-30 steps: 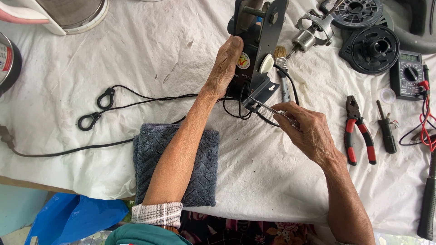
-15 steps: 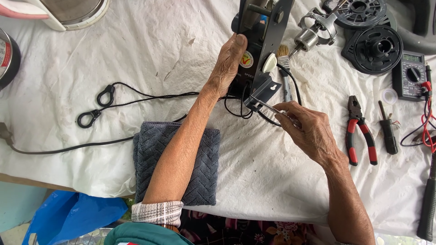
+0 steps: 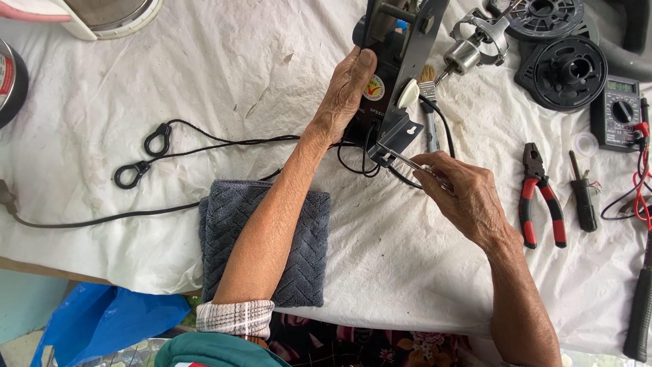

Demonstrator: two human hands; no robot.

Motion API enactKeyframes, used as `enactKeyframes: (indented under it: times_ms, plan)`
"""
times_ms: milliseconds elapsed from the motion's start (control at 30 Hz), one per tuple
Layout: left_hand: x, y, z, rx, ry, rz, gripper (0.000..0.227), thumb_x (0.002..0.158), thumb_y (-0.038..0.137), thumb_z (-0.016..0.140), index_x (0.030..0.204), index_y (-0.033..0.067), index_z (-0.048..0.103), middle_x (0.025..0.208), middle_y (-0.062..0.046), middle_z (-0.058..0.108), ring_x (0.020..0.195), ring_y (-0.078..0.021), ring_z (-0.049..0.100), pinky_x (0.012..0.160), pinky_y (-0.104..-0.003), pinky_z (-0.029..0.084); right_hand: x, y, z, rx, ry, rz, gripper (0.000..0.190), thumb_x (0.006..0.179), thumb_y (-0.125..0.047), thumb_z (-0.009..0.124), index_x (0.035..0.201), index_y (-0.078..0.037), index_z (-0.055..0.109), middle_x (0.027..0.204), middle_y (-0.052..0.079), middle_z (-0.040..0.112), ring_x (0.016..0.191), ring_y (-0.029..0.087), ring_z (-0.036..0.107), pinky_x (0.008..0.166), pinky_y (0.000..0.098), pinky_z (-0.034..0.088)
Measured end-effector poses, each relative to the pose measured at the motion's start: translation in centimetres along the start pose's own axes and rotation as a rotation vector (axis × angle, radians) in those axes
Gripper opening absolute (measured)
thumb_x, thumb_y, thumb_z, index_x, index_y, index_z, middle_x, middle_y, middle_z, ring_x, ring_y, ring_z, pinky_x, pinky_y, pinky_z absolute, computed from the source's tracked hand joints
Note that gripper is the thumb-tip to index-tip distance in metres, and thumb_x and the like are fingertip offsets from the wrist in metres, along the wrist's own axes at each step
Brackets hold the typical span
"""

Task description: Cleaning a small electric motor and its housing using a paintbrush and a small scraping tool to remove dust and debris.

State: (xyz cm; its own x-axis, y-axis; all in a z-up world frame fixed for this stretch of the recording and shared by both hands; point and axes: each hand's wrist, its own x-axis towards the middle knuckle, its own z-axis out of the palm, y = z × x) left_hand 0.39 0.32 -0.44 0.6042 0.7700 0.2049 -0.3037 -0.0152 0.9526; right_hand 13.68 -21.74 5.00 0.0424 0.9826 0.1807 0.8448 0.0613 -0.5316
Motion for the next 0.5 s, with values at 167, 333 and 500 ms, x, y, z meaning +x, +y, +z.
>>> enactKeyframes:
  times_ms: [167, 333, 500]
  plan:
    - [0.0, -0.02, 0.03, 0.001, 0.001, 0.015, 0.063, 0.081, 0.083, 0.044, 0.076, 0.0218, 0.029, 0.075, 0.007, 0.02, 0.077, -0.0093, 0.024, 0.131, -0.045, 0.005, 0.05, 0.18, 0.07, 0.003, -0.006, 0.006, 0.016, 0.103, -0.017, 0.065, 0.116, -0.011, 0.071, 0.073, 0.0, 0.064, 0.055, 0.012, 0.049, 0.061, 0.0263, 0.042]
    - [0.04, -0.01, 0.1, 0.005, 0.007, 0.048, 0.061, 0.085, 0.079, 0.044, 0.076, 0.0213, 0.028, 0.074, 0.008, 0.02, 0.072, -0.008, 0.02, 0.132, -0.044, 0.006, 0.12, 0.05, -0.04, -0.001, -0.011, 0.024, 0.017, 0.103, -0.018, 0.065, 0.117, -0.013, 0.071, 0.074, 0.0, 0.066, 0.057, 0.013, 0.053, 0.064, 0.0271, 0.045]
    - [-0.04, -0.09, -0.06, 0.002, 0.009, 0.006, 0.061, 0.083, 0.081, 0.044, 0.076, 0.0227, 0.028, 0.076, 0.008, 0.021, 0.087, -0.0056, 0.034, 0.131, -0.043, 0.001, 0.13, 0.01, -0.03, 0.009, 0.015, -0.02, 0.018, 0.102, -0.017, 0.065, 0.118, -0.01, 0.07, 0.085, 0.0, 0.073, 0.059, 0.013, 0.056, 0.064, 0.0271, 0.045]
